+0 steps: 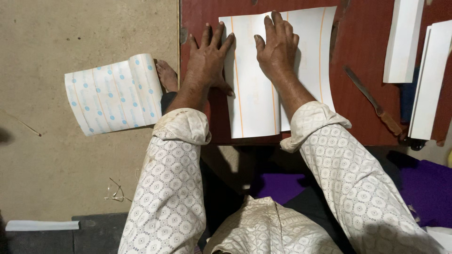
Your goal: The person sits on the floor at a low board and cuts large printed adhesive sheets into narrow strips with a knife, using a printed line as a guide. They press each sheet flat, slice along the line, and stack the finished strips on the board.
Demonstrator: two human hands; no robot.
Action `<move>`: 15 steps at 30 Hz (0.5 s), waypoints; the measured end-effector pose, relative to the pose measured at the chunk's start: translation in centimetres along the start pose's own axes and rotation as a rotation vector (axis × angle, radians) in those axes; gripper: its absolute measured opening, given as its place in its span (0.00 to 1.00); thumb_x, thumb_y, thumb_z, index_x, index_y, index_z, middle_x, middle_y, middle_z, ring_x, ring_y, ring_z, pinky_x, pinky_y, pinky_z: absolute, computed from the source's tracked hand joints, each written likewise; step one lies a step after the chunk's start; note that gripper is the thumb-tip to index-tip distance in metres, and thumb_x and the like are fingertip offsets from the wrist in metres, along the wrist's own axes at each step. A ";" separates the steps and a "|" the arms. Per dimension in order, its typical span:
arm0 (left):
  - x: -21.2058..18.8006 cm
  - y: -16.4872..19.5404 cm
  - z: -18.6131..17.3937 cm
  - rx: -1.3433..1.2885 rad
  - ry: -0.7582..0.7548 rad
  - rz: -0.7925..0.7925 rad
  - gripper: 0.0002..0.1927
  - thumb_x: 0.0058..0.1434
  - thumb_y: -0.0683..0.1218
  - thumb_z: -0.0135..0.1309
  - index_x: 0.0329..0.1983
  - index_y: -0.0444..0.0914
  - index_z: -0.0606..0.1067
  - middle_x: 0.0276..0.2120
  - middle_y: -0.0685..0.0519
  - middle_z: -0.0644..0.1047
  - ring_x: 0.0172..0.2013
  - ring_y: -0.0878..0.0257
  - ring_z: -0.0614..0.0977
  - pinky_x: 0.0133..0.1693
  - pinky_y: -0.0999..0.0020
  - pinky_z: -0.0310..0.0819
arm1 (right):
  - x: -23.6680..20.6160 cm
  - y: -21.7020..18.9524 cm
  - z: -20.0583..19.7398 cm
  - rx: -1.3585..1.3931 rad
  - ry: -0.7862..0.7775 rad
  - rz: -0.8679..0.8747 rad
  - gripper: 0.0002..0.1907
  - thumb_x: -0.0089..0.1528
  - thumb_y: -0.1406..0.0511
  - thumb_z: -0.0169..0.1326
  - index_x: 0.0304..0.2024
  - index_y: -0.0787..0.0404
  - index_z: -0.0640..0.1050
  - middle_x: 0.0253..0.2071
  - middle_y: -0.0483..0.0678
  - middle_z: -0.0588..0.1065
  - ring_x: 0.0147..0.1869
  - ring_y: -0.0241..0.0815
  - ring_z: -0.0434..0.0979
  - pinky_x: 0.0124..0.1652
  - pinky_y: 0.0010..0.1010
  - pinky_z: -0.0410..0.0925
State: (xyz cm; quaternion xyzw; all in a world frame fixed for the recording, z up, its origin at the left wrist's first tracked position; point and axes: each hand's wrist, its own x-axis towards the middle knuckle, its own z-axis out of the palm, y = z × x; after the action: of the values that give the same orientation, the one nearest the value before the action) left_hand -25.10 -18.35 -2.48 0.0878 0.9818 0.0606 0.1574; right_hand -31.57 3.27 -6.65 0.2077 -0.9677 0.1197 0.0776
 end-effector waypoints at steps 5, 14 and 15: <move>-0.1 -0.1 0.1 -0.016 0.011 0.005 0.87 0.13 0.74 0.77 0.79 0.52 0.49 0.77 0.45 0.44 0.75 0.40 0.46 0.67 0.24 0.45 | 0.0 0.0 0.3 -0.001 -0.008 0.012 0.28 0.72 0.59 0.57 0.69 0.67 0.68 0.73 0.57 0.61 0.74 0.54 0.58 0.63 0.53 0.58; 0.1 -0.3 0.5 0.004 0.034 0.017 0.87 0.12 0.74 0.77 0.79 0.50 0.49 0.77 0.44 0.46 0.74 0.40 0.47 0.66 0.24 0.48 | 0.0 0.2 1.0 -0.007 -0.004 0.016 0.29 0.72 0.58 0.58 0.69 0.68 0.68 0.74 0.57 0.60 0.74 0.54 0.58 0.62 0.53 0.57; 0.1 -0.3 0.5 0.001 0.040 0.017 0.87 0.12 0.74 0.77 0.79 0.50 0.50 0.77 0.44 0.46 0.74 0.40 0.47 0.66 0.24 0.48 | 0.0 0.2 1.1 0.001 -0.010 0.024 0.29 0.72 0.58 0.58 0.69 0.68 0.68 0.74 0.57 0.60 0.74 0.54 0.58 0.62 0.52 0.57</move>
State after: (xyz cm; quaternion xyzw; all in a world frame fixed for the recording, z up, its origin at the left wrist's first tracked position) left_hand -25.08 -18.59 -3.03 0.0948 0.9840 0.0634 0.1372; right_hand -31.76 3.12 -7.69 0.1969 -0.9704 0.1200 0.0713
